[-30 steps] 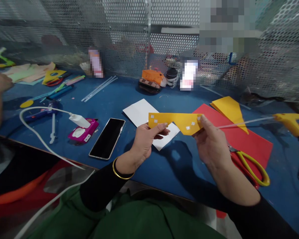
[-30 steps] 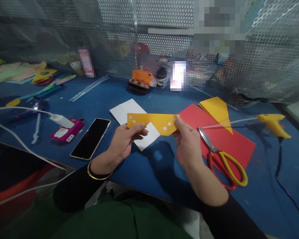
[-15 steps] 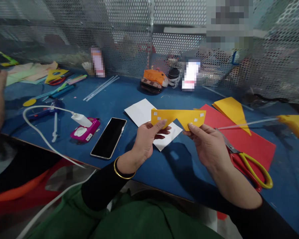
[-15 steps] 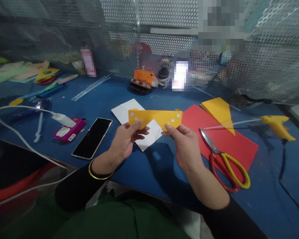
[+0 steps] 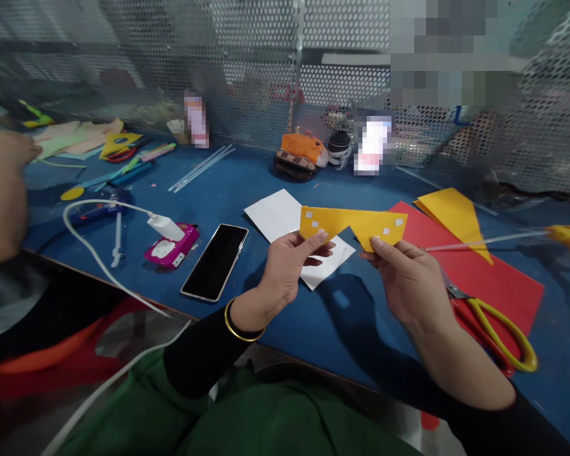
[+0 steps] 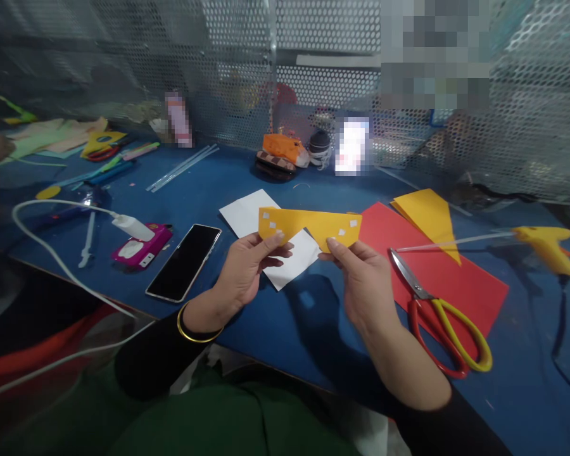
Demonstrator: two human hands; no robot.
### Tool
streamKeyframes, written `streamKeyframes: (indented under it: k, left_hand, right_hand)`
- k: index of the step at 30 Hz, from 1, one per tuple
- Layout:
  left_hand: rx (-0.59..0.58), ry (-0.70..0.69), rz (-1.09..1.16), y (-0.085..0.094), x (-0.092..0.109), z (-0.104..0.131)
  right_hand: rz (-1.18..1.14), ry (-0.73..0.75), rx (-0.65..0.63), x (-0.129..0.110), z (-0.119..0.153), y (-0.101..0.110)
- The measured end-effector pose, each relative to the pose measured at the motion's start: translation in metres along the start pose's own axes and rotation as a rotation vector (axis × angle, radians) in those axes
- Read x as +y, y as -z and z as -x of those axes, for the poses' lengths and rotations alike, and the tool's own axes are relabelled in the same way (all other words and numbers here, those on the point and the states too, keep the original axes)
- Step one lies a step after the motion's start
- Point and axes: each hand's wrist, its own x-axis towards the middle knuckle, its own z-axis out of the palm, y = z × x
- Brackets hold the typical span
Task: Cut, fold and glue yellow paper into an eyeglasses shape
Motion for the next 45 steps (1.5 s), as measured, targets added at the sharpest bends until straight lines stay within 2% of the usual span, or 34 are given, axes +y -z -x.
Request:
streamKeyframes:
  k: [7,14,22,28,40,45]
  left_hand:
    - [-0.02,-0.012,0.002,0.0006,0.0016,0.0016]
    - [0.081,-0.048,0.037,0.0011,0.0018,-0.0026]
    - [0.001,0.011,0.002,0.0017,0.002,-0.0007]
    - [0.051,-0.004,-0.004,0.001,0.0027,-0.0018]
    - [0.042,-0.045,-0.032,0.0006,0.0011,-0.0013]
    - [0.044,-0.054,-0.034,0.0004,0.0024,-0.0018]
  right_hand:
    - [0.016,-0.012,0.008,-0.0022,0.001,-0.0006]
    - [0.025,-0.022,-0.013,-0.0012,0.0,0.0014]
    - [0.002,-0.017,0.046,-0.0014,-0.0019,0.0009]
    - [-0.005,-0.037,-0.022,-0.001,-0.0017,0.0008]
    - [0.072,0.099,0.024,0.0035,-0.003,0.0029]
    - [0.013,0.12,-0.028,0.0044,-0.0033,0.0044]
